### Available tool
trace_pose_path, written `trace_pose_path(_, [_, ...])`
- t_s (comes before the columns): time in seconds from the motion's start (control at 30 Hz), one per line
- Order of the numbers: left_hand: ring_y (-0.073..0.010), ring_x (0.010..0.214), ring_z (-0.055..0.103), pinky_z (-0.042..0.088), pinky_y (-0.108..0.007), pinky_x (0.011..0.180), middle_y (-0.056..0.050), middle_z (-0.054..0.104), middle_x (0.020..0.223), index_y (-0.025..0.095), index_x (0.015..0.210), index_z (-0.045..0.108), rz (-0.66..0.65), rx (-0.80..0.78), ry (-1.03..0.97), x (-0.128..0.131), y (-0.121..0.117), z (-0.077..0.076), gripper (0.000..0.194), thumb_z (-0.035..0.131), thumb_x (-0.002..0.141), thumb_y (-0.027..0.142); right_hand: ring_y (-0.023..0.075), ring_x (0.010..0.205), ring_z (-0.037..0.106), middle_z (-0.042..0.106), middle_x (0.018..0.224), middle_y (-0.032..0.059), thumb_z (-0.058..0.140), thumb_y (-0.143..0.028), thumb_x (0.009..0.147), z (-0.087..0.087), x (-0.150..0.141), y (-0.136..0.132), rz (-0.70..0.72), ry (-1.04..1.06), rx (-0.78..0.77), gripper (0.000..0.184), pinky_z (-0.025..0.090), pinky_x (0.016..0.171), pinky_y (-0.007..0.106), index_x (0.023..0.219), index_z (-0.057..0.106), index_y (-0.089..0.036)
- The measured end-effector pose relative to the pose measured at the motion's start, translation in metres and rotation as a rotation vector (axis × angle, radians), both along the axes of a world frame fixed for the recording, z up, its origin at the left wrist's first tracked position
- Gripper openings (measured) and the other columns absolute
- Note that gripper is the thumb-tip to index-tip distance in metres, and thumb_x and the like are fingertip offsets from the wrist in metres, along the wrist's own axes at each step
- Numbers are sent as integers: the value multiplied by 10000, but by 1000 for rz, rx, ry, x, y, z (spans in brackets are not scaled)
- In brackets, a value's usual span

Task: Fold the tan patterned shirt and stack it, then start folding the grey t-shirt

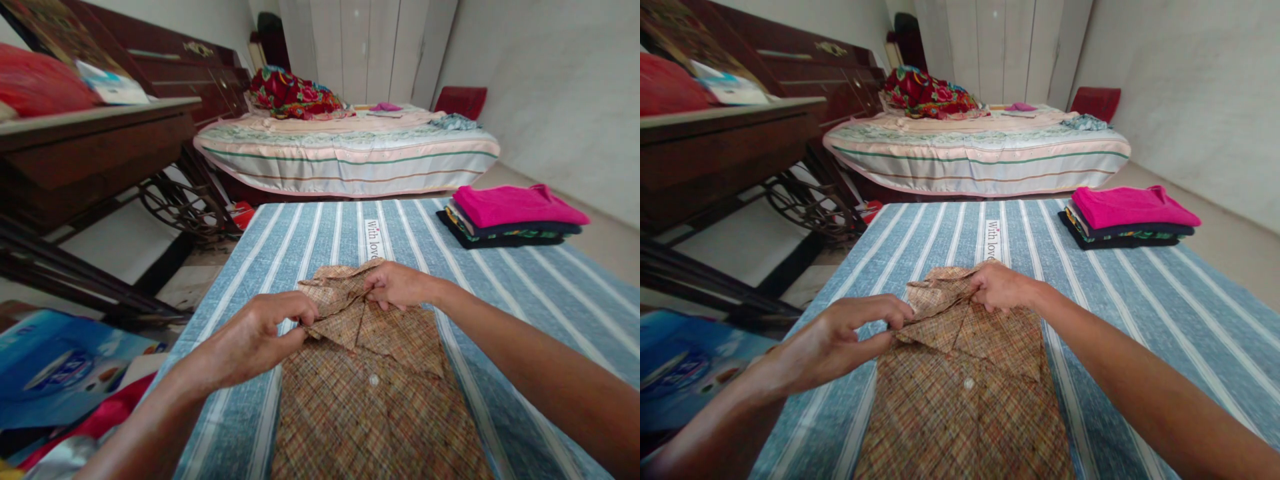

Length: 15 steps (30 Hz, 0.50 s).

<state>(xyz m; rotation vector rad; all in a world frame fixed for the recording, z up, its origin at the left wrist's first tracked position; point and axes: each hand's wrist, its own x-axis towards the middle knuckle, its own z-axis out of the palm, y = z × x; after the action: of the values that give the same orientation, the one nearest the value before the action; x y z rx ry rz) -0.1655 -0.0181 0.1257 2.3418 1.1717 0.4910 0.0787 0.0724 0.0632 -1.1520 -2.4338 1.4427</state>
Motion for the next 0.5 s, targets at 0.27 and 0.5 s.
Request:
trace_pose_path(0.27, [-106, 751, 622, 482, -210, 716, 21, 682, 805, 203, 754, 625, 127, 37, -116, -5, 1, 3, 104, 532, 762, 156, 100, 616, 475, 542, 626, -20, 524, -148, 782, 43, -3, -12, -35, -4, 614, 156, 312, 576, 237, 640, 587, -168])
trace_pose_path(0.5, [-91, 588, 567, 449, -198, 563, 31, 628, 634, 176, 711, 628, 349, 63, -218, 6, 33, -6, 88, 540, 717, 174, 101, 565, 470, 532, 581, -36, 549, -139, 767, 11, -13, 23, -297, 71, 615, 107, 298, 547, 234, 690, 618, -169])
